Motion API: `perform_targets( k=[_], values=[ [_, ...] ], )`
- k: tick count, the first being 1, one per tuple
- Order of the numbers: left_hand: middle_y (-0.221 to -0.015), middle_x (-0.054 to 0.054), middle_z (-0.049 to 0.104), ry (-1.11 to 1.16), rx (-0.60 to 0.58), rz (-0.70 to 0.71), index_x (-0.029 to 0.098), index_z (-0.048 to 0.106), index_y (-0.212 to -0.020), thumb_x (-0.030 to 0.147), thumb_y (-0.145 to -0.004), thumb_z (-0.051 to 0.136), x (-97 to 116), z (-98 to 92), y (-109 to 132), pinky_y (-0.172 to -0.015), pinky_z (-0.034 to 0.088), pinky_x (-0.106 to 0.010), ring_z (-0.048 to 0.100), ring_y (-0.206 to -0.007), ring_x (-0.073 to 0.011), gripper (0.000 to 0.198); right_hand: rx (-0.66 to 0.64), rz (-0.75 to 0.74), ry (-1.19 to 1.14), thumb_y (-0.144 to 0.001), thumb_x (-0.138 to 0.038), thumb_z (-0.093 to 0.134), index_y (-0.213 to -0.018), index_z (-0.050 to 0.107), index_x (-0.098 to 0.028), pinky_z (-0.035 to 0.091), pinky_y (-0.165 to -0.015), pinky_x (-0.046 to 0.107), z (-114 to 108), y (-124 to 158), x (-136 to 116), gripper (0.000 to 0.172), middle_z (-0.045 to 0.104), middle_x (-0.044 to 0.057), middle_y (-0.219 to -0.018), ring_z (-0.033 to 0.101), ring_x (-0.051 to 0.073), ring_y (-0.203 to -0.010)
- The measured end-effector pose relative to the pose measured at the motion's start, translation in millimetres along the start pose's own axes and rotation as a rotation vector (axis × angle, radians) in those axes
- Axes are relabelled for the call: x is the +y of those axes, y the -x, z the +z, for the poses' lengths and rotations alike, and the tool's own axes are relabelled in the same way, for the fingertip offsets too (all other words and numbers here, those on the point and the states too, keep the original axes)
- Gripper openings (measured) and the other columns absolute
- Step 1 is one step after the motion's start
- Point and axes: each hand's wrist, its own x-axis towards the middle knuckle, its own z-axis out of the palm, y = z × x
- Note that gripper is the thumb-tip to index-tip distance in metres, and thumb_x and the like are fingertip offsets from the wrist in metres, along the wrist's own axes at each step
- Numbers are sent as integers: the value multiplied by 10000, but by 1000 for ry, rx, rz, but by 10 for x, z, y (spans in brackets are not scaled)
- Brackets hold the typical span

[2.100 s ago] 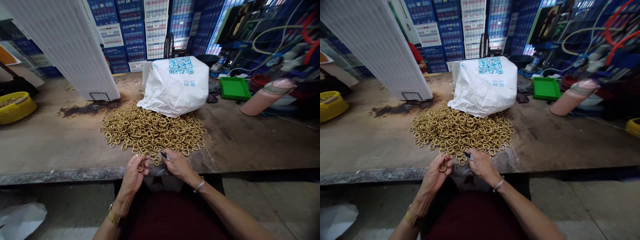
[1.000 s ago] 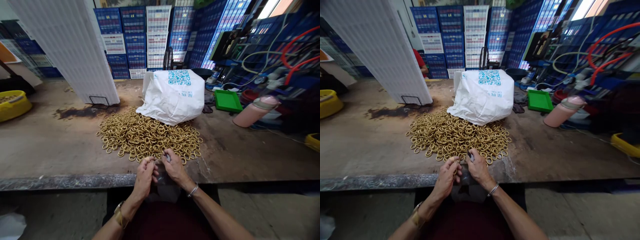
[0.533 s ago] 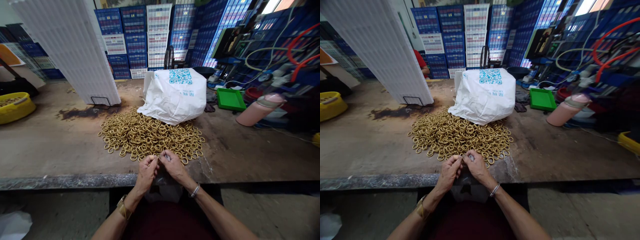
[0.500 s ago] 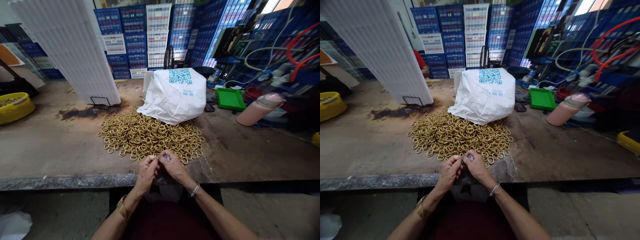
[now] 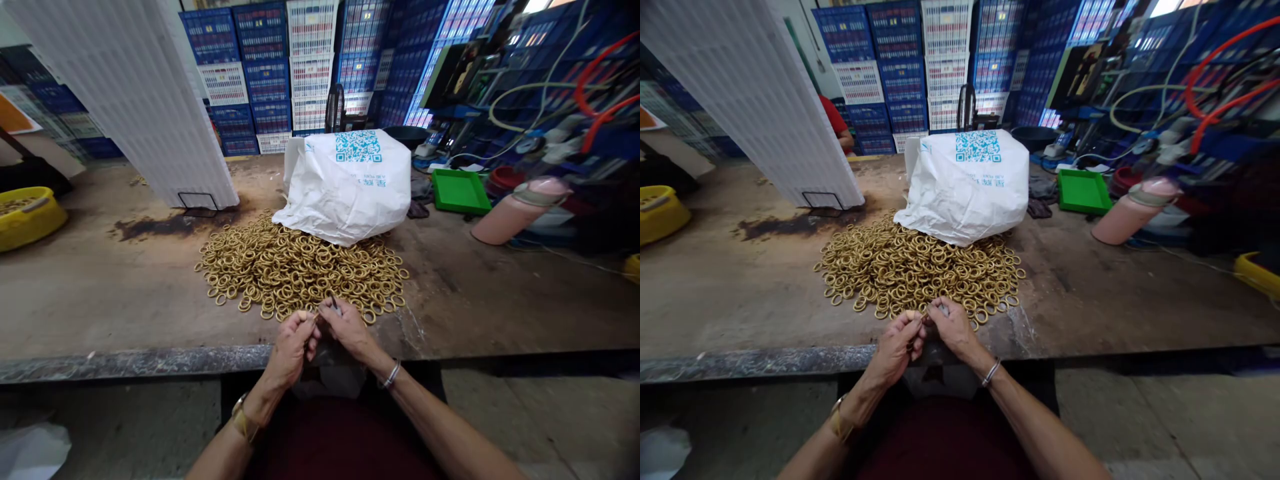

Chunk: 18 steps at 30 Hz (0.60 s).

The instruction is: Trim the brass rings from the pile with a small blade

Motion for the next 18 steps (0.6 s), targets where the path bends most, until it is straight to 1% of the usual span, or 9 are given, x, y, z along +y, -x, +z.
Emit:
perform_targets(
  k=[2,3,6,9,14,18],
  values=[
    [-605,47,494,-17,32,15,168,482,-773,412,-722,585,-3,3,3,-362,268,-139,377,-415,-32,270,37,-69,125,-798,-312,414,-716,525,-173,337,-513,188,-18,25,12,196,513,-32,-586,427,83,-507],
    [-608,46,498,-32,48,22,169,483,-776,418,-721,584,-3,8,4,-364,271,-139,379,-415,-32,275,33,-118,219,-797,-288,413,-708,531,-174,331,-525,189,-25,41,19,188,515,-27,-589,436,88,-524],
    [-600,45,500,-95,88,45,167,486,-760,439,-720,575,1,29,5,-363,276,-139,382,-411,-33,289,-50,-232,503,-762,-202,424,-677,535,-179,291,-529,198,-26,95,46,142,521,-17,-579,445,99,-537],
    [-577,46,500,-158,112,68,166,486,-750,440,-726,564,3,49,5,-362,282,-138,380,-401,-34,285,-100,-255,680,-717,-144,427,-688,536,-181,257,-528,211,-2,122,65,119,556,-3,-604,453,107,-541],
    [-566,49,502,-172,140,82,172,477,-736,451,-713,576,-18,35,15,-354,298,-138,384,-386,-36,297,-100,-240,781,-731,-142,409,-748,543,-180,236,-524,220,10,95,73,141,575,8,-626,460,114,-543],
    [-585,41,514,-190,115,124,169,482,-745,445,-716,579,-12,23,55,-360,321,-142,399,-396,-39,294,-102,-201,784,-726,-140,415,-767,552,-185,231,-513,216,-30,54,96,150,565,2,-612,450,112,-530]
  ],
)
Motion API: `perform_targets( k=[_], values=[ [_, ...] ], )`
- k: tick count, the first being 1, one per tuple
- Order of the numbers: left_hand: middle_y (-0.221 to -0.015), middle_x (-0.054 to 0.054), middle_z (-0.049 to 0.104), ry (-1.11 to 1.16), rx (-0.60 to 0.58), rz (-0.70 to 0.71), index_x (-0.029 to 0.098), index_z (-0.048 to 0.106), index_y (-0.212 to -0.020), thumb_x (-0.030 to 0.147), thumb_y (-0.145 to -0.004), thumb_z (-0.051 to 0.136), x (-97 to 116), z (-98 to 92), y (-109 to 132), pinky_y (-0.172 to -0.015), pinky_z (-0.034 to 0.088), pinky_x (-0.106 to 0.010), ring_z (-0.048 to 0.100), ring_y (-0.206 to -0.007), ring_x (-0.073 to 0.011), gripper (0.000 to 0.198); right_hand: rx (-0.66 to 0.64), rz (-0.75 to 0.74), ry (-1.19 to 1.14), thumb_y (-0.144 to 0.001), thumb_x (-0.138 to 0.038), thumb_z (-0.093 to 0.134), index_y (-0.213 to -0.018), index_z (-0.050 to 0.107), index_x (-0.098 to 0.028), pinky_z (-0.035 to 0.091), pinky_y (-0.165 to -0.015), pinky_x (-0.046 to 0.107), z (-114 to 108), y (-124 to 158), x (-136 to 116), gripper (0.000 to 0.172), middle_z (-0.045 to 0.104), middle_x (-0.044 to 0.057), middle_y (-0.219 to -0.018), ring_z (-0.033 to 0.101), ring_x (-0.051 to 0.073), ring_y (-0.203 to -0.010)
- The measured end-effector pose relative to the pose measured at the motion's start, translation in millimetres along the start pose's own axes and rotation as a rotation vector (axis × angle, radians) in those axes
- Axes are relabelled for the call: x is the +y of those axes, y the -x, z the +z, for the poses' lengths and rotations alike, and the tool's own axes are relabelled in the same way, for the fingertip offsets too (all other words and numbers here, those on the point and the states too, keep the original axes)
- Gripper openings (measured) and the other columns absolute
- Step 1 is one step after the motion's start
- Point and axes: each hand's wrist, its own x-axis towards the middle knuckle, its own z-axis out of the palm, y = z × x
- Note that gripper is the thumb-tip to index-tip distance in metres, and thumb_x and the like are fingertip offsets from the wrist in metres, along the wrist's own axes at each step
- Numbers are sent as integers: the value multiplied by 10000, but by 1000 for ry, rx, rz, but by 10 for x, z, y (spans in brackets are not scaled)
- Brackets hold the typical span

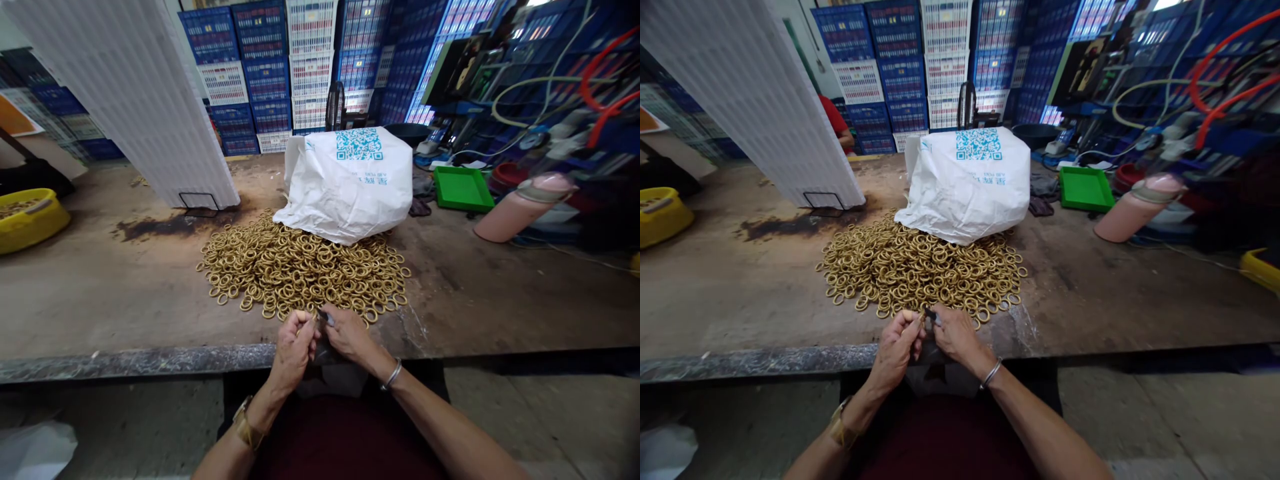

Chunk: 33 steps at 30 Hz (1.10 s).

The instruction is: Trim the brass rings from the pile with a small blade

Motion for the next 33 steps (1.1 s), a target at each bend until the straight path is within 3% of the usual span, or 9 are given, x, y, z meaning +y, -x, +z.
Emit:
perform_targets(
  k=[7,16,21,26,29,31,33],
  values=[
    [-593,42,508,9,4,14,171,478,-743,432,-724,570,49,8,2,-370,331,-152,401,-399,-41,277,63,-7,-90,-760,-163,391,-764,535,-188,276,-539,205,-23,38,-77,146,568,4,-630,471,117,-555],
    [-554,55,501,-7,27,-9,182,461,-730,456,-696,582,10,-17,5,-358,301,-156,385,-377,-41,301,-62,-50,70,-765,-163,402,-824,547,-173,225,-525,237,-61,45,-149,157,617,27,-673,518,127,-573],
    [-561,63,481,80,2,-24,186,447,-711,444,-740,553,-72,-85,14,-365,296,-154,363,-381,-33,280,-84,-11,119,-762,-155,410,-843,551,-171,208,-514,245,-28,1,-221,163,632,43,-692,533,134,-581],
    [-567,59,474,194,-56,-24,184,465,-743,376,-767,559,35,-127,134,-382,311,-162,370,-398,-35,215,-15,80,133,-737,-137,400,-803,550,-166,230,-520,244,-50,-127,-187,166,610,46,-674,511,135,-579],
    [-579,53,483,288,-98,-28,182,483,-767,346,-757,583,117,-138,165,-383,320,-169,374,-407,-40,193,63,74,-65,-742,-158,394,-734,534,-171,268,-527,225,-94,-181,-169,141,550,14,-621,459,113,-550],
    [-596,47,487,365,-90,-39,177,488,-770,330,-751,595,135,-149,139,-387,322,-168,380,-424,-42,188,86,114,-347,-762,-220,394,-669,507,-175,287,-504,208,-93,-183,-203,153,487,-15,-569,414,96,-516],
    [-623,36,501,424,-80,-47,172,488,-778,319,-748,601,124,-161,97,-391,324,-168,396,-444,-46,188,30,205,-661,-770,-304,407,-635,482,-176,284,-455,195,-62,-160,-261,201,437,-38,-529,373,80,-472]
  ],
)
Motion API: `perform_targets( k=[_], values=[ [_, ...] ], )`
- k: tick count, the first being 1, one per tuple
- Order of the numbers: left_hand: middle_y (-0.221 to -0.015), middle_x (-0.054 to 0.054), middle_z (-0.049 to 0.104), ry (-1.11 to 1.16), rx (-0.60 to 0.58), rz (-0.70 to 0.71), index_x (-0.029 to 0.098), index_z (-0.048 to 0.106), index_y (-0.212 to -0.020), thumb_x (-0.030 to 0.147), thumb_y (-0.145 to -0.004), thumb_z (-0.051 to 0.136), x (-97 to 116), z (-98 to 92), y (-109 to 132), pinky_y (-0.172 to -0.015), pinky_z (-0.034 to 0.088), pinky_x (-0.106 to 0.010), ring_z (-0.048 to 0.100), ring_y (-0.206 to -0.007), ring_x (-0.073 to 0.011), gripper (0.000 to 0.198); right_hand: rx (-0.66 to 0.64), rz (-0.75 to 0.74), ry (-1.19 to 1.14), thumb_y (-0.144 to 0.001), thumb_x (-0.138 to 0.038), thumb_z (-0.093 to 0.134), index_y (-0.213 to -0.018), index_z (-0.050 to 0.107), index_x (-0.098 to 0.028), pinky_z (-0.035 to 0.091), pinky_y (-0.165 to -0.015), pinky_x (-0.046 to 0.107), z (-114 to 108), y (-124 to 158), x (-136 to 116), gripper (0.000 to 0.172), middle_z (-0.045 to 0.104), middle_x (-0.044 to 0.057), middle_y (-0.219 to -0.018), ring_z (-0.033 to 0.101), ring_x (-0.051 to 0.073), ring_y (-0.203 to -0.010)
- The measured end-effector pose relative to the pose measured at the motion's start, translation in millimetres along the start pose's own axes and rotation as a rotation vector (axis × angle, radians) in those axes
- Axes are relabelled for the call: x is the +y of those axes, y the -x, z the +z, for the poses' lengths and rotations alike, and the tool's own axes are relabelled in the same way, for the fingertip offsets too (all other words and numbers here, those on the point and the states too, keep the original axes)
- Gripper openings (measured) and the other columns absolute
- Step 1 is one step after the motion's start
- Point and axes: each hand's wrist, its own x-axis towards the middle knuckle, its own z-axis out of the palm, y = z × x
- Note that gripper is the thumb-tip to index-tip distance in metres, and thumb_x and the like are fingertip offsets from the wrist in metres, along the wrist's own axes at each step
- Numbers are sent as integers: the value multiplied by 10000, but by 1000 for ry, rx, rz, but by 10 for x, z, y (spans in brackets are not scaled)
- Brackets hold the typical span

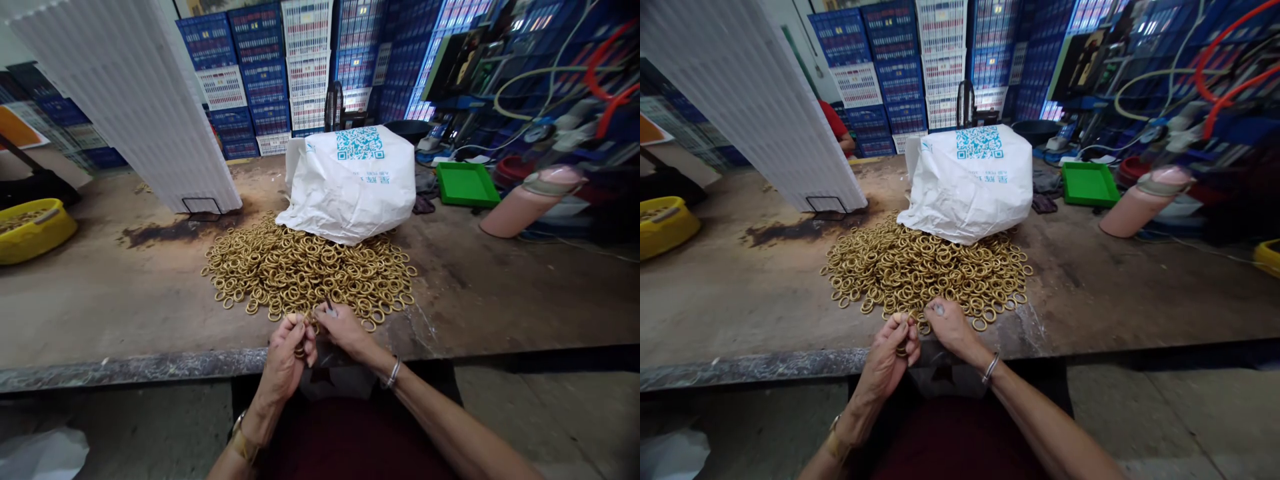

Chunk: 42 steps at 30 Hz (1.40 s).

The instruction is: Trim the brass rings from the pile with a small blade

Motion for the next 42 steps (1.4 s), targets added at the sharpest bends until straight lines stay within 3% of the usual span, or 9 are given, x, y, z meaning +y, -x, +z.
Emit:
perform_targets(
  k=[4,7,10,13,15,19,24,34,42],
  values=[
    [-647,16,519,38,-13,-36,156,492,-758,359,-753,586,-46,-31,-49,-381,327,-175,423,-459,-57,224,-242,164,-438,-755,-463,425,-642,474,-168,206,-361,181,111,79,-20,319,436,-53,-520,291,45,-383],
    [-638,11,527,36,8,-64,149,487,-741,388,-762,567,-84,-42,-47,-373,325,-176,430,-452,-60,253,-290,186,-569,-720,-442,483,-655,475,-171,188,-354,171,138,91,-15,279,456,-54,-533,297,39,-386],
    [-612,19,530,26,85,-102,154,465,-734,363,-742,600,-114,-64,-49,-369,298,-159,423,-434,-49,248,-146,144,-484,-697,-361,522,-685,490,-179,235,-383,172,134,62,15,185,434,-64,-519,319,52,-421],
    [-616,18,536,18,136,-118,157,435,-701,323,-717,632,-137,-97,-65,-375,286,-149,432,-443,-45,258,4,-22,-284,-705,-311,521,-687,529,-175,307,-463,186,113,39,43,138,424,-56,-536,361,70,-492],
    [-637,17,538,19,141,-109,159,438,-720,301,-710,639,-144,-111,-75,-385,294,-150,448,-464,-48,247,30,-103,-197,-723,-298,509,-699,545,-176,331,-505,196,95,43,44,130,446,-46,-562,384,79,-526],
    [-653,32,514,30,119,-127,165,473,-841,304,-715,633,-132,-90,-71,-388,298,-152,443,-463,-45,247,20,-147,-142,-761,-302,490,-752,556,-177,360,-547,204,69,87,15,141,494,-31,-609,428,90,-558],
    [-601,47,485,16,68,-182,165,482,-848,352,-711,631,-131,-45,-36,-380,277,-152,404,-425,-35,276,30,-183,-137,-781,-311,478,-759,552,-180,367,-569,204,66,122,-8,152,509,-26,-637,444,94,-582],
    [-577,56,462,14,94,-228,164,436,-709,270,-665,659,-117,-59,-63,-362,252,-143,398,-402,-31,250,-32,-184,-30,-763,-253,471,-699,553,-175,335,-547,195,37,51,30,130,474,-44,-598,403,81,-551],
    [-551,50,403,456,144,-474,116,441,-701,74,-780,465,-94,-89,-118,-341,192,-98,263,-354,17,93,-114,-146,-160,-745,-274,511,-858,579,-160,380,-558,199,34,63,29,174,553,-24,-655,472,87,-569]
  ],
)
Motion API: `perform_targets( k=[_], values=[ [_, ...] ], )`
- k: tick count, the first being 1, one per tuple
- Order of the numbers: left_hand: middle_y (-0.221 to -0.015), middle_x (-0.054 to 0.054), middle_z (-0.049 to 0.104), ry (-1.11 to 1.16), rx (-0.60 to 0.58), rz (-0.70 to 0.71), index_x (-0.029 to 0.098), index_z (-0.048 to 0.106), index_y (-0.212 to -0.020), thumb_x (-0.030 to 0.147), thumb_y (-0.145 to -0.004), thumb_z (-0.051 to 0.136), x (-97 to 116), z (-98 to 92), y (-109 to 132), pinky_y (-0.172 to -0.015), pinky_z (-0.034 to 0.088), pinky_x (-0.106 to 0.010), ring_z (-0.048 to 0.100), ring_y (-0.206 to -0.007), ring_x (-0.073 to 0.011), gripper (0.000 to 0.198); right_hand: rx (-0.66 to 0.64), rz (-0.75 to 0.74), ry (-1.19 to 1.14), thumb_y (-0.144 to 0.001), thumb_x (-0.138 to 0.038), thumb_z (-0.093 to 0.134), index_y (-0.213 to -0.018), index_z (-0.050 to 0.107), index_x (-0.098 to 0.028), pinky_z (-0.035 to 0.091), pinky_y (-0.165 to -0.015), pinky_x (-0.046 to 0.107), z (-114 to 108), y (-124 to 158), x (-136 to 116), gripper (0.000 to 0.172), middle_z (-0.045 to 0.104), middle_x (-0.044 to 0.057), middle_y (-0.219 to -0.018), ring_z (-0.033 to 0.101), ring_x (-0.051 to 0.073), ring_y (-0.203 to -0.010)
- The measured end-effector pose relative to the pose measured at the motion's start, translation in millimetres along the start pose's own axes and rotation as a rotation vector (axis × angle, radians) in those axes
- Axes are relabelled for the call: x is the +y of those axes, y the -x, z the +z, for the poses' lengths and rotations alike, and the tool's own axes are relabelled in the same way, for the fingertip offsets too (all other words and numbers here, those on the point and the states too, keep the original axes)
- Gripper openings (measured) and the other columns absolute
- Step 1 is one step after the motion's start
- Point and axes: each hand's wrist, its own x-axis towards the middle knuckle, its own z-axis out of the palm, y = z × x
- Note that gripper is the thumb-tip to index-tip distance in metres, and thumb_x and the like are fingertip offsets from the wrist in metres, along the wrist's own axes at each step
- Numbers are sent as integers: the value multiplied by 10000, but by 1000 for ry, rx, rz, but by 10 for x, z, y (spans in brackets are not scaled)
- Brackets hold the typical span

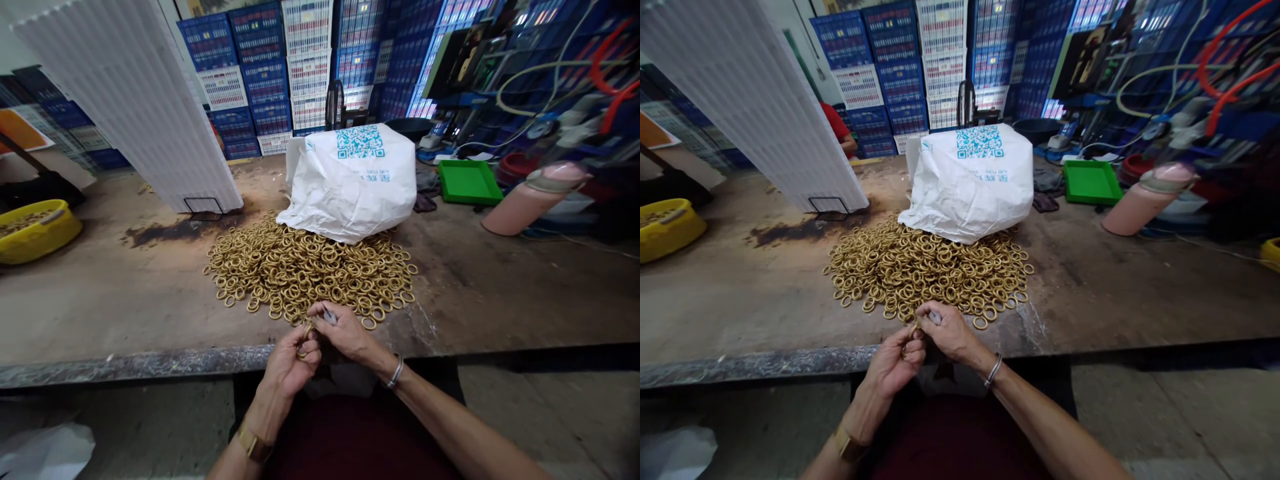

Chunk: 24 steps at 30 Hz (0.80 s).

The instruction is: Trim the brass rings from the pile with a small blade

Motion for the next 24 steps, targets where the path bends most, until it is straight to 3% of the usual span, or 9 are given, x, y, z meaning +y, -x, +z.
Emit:
perform_targets(
  k=[4,10,15,20,24],
  values=[
    [-558,50,376,90,-19,-90,112,443,-708,99,-837,403,1,45,28,-332,198,-91,253,-354,15,136,-7,32,6,-754,-308,520,-895,592,-159,381,-543,198,-15,11,64,218,559,-25,-632,480,89,-560],
    [-553,48,383,-10,15,-113,131,452,-749,162,-868,390,-15,51,38,-320,186,-88,248,-348,6,139,-61,-18,17,-754,-285,515,-804,619,-155,390,-598,203,-74,17,5,174,575,-17,-678,492,92,-618],
    [-546,56,359,-63,-6,-109,138,424,-686,139,-831,448,-41,32,28,-318,163,-92,231,-346,9,146,-86,39,-48,-750,-315,527,-726,611,-150,380,-567,196,-83,36,-49,187,559,-23,-627,474,84,-576],
    [-555,55,338,7,-45,-152,133,401,-647,105,-814,427,-73,-2,55,-314,158,-91,245,-356,9,172,-75,85,-111,-750,-350,514,-716,592,-150,309,-457,179,-66,34,-22,217,445,-54,-519,361,59,-462],
    [-547,61,326,35,-107,-182,135,409,-657,102,-794,440,-78,-11,94,-307,162,-88,254,-352,7,145,-10,57,-81,-743,-339,497,-687,561,-153,324,-485,188,-55,13,-16,204,460,-44,-558,382,69,-495]
  ],
)
